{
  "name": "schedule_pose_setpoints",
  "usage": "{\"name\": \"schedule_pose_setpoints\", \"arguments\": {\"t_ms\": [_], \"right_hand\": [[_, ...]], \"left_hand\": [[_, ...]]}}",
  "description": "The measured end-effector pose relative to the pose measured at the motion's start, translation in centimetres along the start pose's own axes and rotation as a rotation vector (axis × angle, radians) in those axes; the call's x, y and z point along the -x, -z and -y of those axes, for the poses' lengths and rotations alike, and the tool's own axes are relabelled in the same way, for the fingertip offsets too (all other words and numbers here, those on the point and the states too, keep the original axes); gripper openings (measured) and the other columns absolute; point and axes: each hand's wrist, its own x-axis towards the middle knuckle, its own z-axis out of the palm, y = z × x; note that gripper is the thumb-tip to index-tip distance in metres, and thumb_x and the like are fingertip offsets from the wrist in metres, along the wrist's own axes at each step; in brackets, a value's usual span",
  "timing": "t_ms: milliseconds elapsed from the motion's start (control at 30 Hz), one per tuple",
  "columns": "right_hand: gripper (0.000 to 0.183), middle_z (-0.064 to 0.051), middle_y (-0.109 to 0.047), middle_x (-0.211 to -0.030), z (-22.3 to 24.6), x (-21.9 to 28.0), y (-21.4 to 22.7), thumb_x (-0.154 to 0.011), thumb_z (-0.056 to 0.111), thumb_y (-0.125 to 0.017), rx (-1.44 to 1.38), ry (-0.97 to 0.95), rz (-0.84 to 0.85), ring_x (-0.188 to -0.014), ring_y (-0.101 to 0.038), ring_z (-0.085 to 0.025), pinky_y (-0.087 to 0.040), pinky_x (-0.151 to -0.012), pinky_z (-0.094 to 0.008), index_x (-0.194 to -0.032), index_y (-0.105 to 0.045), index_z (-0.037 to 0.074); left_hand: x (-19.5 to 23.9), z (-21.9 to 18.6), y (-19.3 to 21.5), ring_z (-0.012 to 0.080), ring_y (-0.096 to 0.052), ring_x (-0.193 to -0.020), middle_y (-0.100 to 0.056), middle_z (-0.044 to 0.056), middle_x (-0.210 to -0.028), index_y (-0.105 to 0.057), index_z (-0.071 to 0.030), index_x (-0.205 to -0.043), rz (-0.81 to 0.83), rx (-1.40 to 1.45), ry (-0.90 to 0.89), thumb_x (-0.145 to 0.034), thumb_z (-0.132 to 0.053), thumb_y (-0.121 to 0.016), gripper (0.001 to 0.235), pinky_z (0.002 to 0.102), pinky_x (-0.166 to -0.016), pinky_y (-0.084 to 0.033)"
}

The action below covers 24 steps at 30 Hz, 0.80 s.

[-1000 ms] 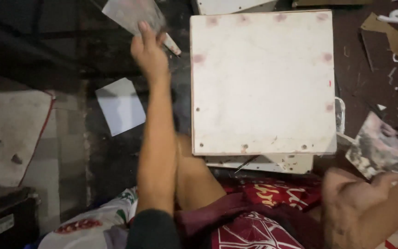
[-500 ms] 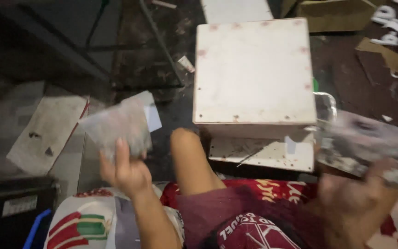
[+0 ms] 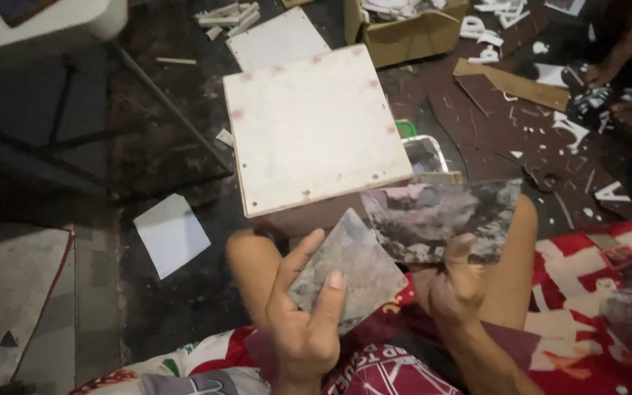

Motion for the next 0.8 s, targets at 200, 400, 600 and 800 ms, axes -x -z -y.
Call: {"name": "schedule_pose_setpoints", "arguments": {"t_ms": [200,400,600,800], "right_hand": [[0.041,-0.002,-0.061,-0.054,24.2,-4.4,21.3,-0.106,0.039,-0.057,-1.261,-0.472,0.603,-0.036,-0.057,-0.012,-0.050,-0.031,-0.025,-0.083,-0.069,0.007],[0.031,-0.003,-0.078,-0.081,21.0,-7.8,21.1,-0.099,0.027,-0.055,-0.930,0.285,1.058,-0.068,-0.074,-0.015,-0.062,-0.063,-0.030,-0.092,-0.075,0.004],[0.044,-0.031,-0.070,-0.110,22.9,-7.4,20.7,-0.090,0.009,-0.058,-1.062,-0.985,0.852,-0.092,-0.069,-0.044,-0.058,-0.083,-0.057,-0.130,-0.062,-0.008],[0.052,-0.031,-0.060,-0.132,26.2,-7.5,21.8,-0.101,0.025,-0.040,-1.331,-1.245,0.861,-0.111,-0.059,-0.045,-0.047,-0.098,-0.054,-0.143,-0.050,-0.003]], "left_hand": [[-1.6,5.6,-1.4,0.0220,-0.075,-0.083,-0.079,0.014,-0.098,-0.071,0.000,-0.124,-0.177,0.176,0.103,-0.084,-0.017,-0.071,0.043,0.029,-0.068,-0.061],[-2.1,9.3,-0.8,0.0289,-0.079,-0.084,-0.080,0.020,-0.101,-0.068,-0.003,-0.127,-0.256,0.238,0.153,-0.084,-0.016,-0.070,0.045,0.036,-0.066,-0.068],[-2.2,10.2,2.4,0.0146,-0.079,-0.092,-0.081,0.009,-0.111,-0.058,-0.009,-0.143,0.048,-0.220,-0.233,-0.094,-0.013,-0.072,0.051,0.029,-0.086,-0.063],[-3.9,8.6,0.5,0.0538,-0.046,-0.153,-0.054,0.023,-0.154,-0.055,-0.022,-0.144,0.717,-0.156,-0.418,-0.105,0.009,-0.051,0.049,0.066,-0.131,-0.030]]}}
